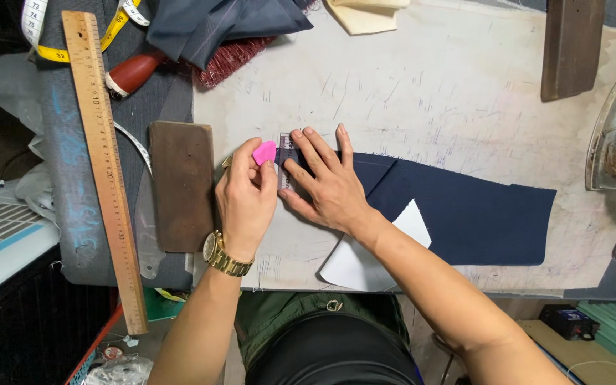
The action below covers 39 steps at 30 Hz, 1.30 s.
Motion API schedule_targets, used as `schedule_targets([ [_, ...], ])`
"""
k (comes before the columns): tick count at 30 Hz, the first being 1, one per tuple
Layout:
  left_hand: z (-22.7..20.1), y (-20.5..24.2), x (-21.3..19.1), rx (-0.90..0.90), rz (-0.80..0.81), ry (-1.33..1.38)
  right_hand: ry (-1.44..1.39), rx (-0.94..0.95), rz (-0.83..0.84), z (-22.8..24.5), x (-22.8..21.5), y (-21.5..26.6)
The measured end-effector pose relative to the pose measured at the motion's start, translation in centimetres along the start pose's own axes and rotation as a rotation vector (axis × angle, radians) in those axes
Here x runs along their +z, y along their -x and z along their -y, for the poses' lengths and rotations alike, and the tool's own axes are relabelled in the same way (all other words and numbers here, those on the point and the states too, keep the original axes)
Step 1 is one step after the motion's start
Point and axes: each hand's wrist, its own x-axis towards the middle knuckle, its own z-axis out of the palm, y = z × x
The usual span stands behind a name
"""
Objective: The person cuts a piece of navy blue fabric using scissors. They then fold the fabric, mark it with pink chalk using a ruler for guidance, and manipulate the fabric on a work table.
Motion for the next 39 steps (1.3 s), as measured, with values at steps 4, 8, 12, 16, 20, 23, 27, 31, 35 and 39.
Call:
schedule_targets([
  [4,-0.1,-0.1,-0.1,-0.017,0.007,0.025,0.006,-0.003,-0.002,0.0,0.0,0.0],
  [8,0.0,0.0,0.2,-0.008,0.009,0.001,0.005,-0.003,-0.004,0.0,0.0,0.0],
  [12,-0.8,-0.5,0.0,0.012,0.029,-0.013,0.022,-0.009,0.003,0.0,0.0,0.0],
  [16,-0.9,-0.8,0.1,0.029,0.024,-0.035,0.019,-0.005,0.000,0.0,-0.1,0.0],
  [20,-1.0,-0.4,0.1,0.082,0.040,-0.092,0.019,-0.004,0.016,0.0,-0.1,0.0],
  [23,-1.5,1.1,-1.2,0.070,0.077,-0.118,0.018,-0.006,0.015,-0.1,-0.1,0.1],
  [27,-0.2,3.0,-2.1,-0.053,0.031,-0.098,0.025,0.001,0.004,0.0,-0.1,-0.1],
  [31,-0.7,0.6,-1.3,-0.042,-0.013,-0.067,0.034,-0.010,0.005,0.0,-0.1,-0.2],
  [35,-1.5,-0.6,-0.2,-0.021,0.001,-0.025,0.027,-0.004,0.007,0.1,-0.2,-0.1],
  [39,-1.2,-1.1,-0.1,-0.012,0.043,-0.021,0.028,0.004,0.002,0.1,-0.3,-0.2],
])
